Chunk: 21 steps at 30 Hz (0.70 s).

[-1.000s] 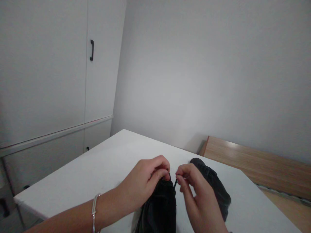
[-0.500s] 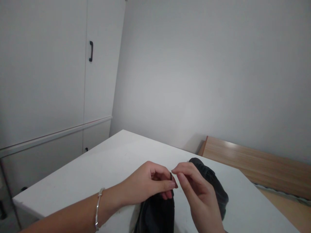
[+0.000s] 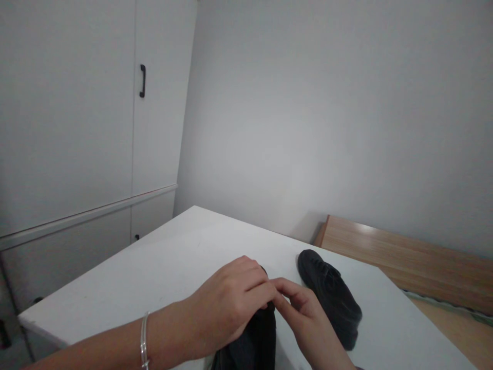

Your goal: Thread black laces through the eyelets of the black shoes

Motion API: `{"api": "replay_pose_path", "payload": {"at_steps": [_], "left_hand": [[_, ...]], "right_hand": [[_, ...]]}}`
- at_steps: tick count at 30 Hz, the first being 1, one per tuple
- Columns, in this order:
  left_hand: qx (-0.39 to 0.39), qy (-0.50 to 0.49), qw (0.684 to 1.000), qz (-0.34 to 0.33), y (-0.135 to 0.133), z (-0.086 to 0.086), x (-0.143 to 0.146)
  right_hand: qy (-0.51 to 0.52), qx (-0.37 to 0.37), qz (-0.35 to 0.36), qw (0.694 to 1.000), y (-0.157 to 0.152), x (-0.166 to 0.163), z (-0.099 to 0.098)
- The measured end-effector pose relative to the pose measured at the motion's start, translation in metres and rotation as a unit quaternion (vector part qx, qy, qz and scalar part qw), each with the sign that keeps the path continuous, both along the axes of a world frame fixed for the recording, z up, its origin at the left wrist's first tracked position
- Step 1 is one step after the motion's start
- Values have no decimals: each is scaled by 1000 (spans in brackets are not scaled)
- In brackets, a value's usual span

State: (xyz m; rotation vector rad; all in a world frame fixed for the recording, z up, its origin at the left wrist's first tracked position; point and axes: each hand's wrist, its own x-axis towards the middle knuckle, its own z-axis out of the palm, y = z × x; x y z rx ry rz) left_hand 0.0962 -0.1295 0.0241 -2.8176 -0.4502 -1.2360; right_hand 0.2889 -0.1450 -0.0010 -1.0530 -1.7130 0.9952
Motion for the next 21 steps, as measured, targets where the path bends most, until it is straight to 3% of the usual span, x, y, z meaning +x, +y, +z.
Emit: {"api": "replay_pose_path", "payload": {"at_steps": [3, 6, 10, 15, 18, 21], "left_hand": [[107, -4, 994, 11, 2, -5, 2], [101, -57, 993, -9, 5, -8, 2], [-77, -158, 983, -42, 8, -16, -6], [-357, -257, 897, 34, 7, -53, -30], [-443, -285, 847, 70, 7, -69, -39], [-456, -298, 837, 52, 6, -58, -34]], "right_hand": [[37, -28, 3, 999, 0, -2, 2], [69, -19, -28, 997, 1, -1, -2], [32, 52, -85, 994, 1, 13, -19], [-11, 64, -180, 982, -9, 46, -49], [16, 46, -224, 973, -17, 56, -55], [39, 77, -205, 975, -20, 49, -44]]}}
